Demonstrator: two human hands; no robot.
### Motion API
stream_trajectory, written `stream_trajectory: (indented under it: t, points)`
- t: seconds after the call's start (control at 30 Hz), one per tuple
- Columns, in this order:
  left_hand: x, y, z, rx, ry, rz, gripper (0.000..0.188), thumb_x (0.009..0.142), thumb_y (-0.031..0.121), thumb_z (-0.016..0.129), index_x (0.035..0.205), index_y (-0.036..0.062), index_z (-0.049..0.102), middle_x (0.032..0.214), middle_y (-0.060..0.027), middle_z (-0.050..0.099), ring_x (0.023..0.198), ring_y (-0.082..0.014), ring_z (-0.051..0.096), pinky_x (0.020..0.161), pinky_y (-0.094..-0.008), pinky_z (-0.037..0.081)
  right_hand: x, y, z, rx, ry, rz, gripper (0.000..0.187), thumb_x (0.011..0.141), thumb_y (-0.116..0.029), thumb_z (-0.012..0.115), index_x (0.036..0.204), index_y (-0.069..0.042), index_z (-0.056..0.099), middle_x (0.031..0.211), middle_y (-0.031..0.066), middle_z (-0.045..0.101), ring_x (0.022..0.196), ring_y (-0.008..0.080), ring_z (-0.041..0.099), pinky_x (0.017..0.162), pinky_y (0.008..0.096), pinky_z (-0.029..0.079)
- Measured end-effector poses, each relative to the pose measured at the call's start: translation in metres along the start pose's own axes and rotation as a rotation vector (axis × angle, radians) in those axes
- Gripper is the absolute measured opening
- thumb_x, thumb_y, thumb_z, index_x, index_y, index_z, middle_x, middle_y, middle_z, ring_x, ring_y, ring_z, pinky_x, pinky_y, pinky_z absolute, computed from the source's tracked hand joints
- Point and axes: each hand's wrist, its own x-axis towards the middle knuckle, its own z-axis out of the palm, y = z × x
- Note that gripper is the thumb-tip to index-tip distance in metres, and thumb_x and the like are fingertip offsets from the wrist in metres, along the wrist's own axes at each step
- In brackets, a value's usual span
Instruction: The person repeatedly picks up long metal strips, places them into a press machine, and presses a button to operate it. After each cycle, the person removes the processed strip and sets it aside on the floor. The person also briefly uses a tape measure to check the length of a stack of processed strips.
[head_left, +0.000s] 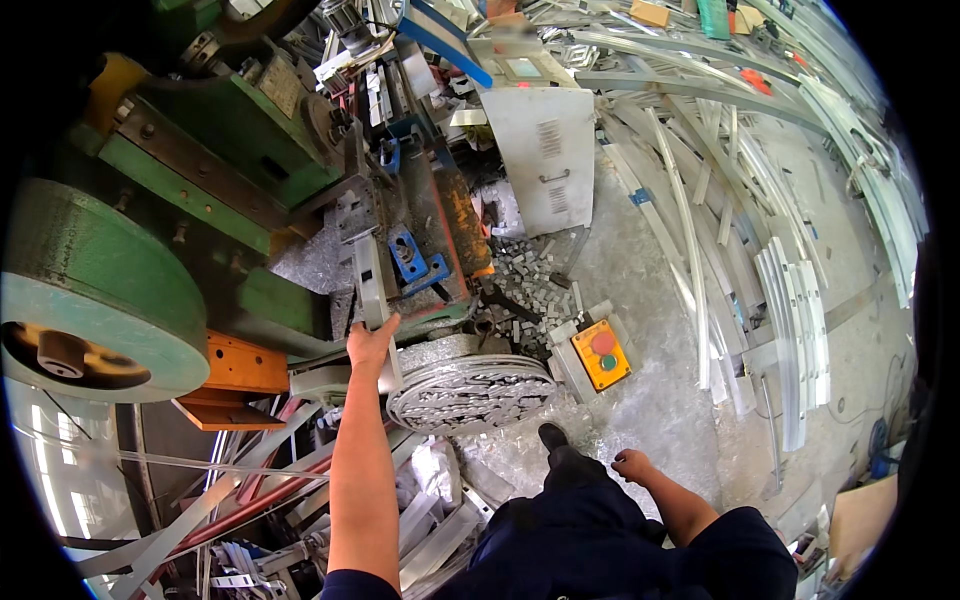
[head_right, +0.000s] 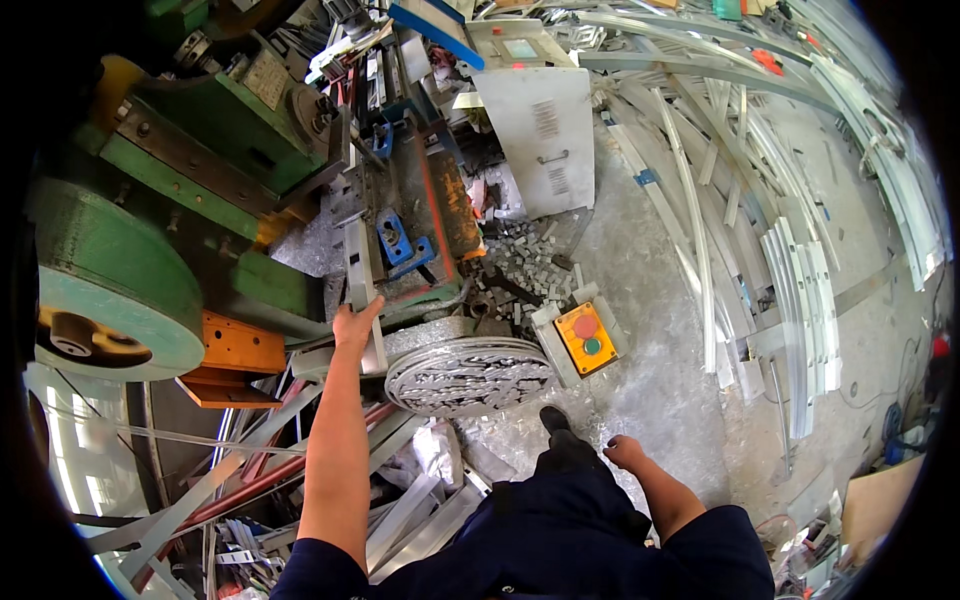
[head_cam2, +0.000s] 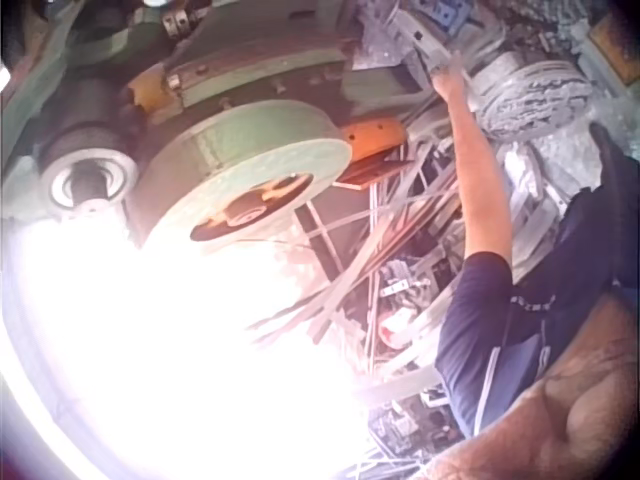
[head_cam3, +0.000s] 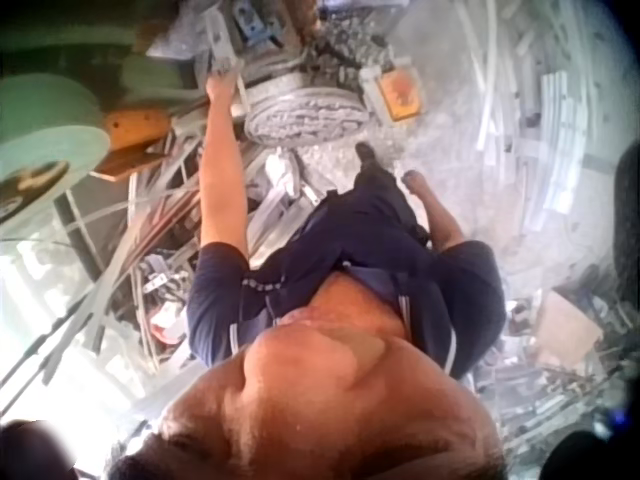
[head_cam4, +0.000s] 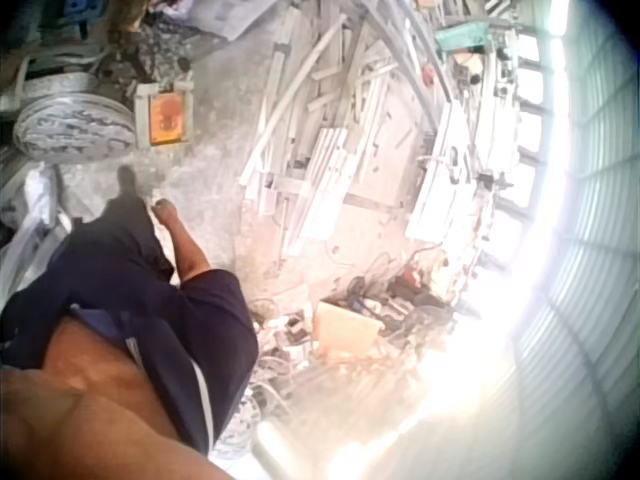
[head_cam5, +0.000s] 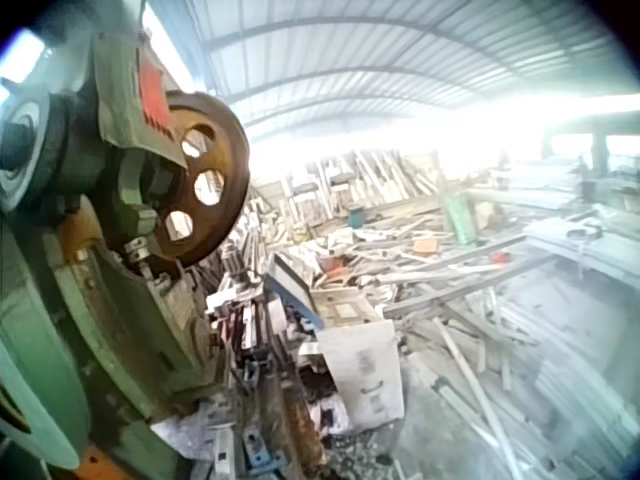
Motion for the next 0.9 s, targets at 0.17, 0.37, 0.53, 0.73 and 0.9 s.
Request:
stream_trajectory:
  t: [0.17, 0.37, 0.53, 0.73, 0.9]
  points:
    - [-0.016, -0.025, 0.022, -0.011, 0.009, -0.047, 0.069, 0.062, 0.041, 0.084, 0.102, -0.0105, 0.061, 0.098, -0.0279, 0.068, 0.096, -0.0381, 0.067, 0.084, -0.0413, 0.052, 0.025, -0.031, 0.015, -0.257, -0.018, -0.242, 0.033, 0.078, -0.033, 0.061, 0.095, -0.007, 0.072, 0.099, 0.0192, 0.069, 0.095, 0.0371, 0.066, 0.085, 0.0448, 0.052]
    - [-0.025, -0.022, 0.018, -0.023, 0.091, -0.073, 0.054, 0.063, 0.03, 0.082, 0.096, -0.0074, 0.063, 0.092, -0.0223, 0.068, 0.084, -0.0309, 0.068, 0.076, -0.0396, 0.052, 0.045, -0.24, 0.05, -0.015, 0.043, -0.742, 0.033, 0.091, -0.035, 0.056, 0.089, -0.002, 0.062, 0.09, 0.0214, 0.065, 0.085, 0.0411, 0.063, 0.071, 0.0509, 0.048]
    - [-0.031, -0.004, 0.014, 0.017, 0.068, -0.113, 0.053, 0.064, 0.029, 0.08, 0.098, -0.0075, 0.063, 0.096, -0.024, 0.069, 0.09, -0.031, 0.068, 0.079, -0.0405, 0.052, 0.039, -0.457, 0.035, 0.362, -0.084, -0.741, 0.058, 0.093, -0.049, 0.054, 0.106, 0.008, 0.055, 0.098, 0.0281, 0.063, 0.092, 0.0409, 0.062, 0.081, 0.0438, 0.048]
    - [-0.024, -0.02, 0.015, 0.014, 0.077, -0.124, 0.053, 0.072, 0.039, 0.074, 0.099, -0.0061, 0.063, 0.099, -0.0277, 0.068, 0.098, -0.0418, 0.066, 0.084, -0.0448, 0.052, 0.063, -0.59, 0.043, 0.435, 0.068, -0.639, 0.075, 0.079, -0.05, 0.073, 0.116, 0.013, 0.053, 0.1, 0.0241, 0.065, 0.093, 0.0349, 0.063, 0.085, 0.0399, 0.05]
    - [-0.078, -0.041, 0.015, 0.001, 0.001, -0.117, 0.052, 0.065, 0.028, 0.082, 0.096, -0.0072, 0.06, 0.092, -0.0266, 0.069, 0.091, -0.0414, 0.068, 0.08, -0.0441, 0.054, 0.081, -0.607, 0.051, 0.818, -0.232, -0.407, 0.057, 0.073, -0.032, 0.083, 0.109, 0.005, 0.059, 0.094, 0.0143, 0.067, 0.087, 0.0268, 0.069, 0.066, 0.0411, 0.055]
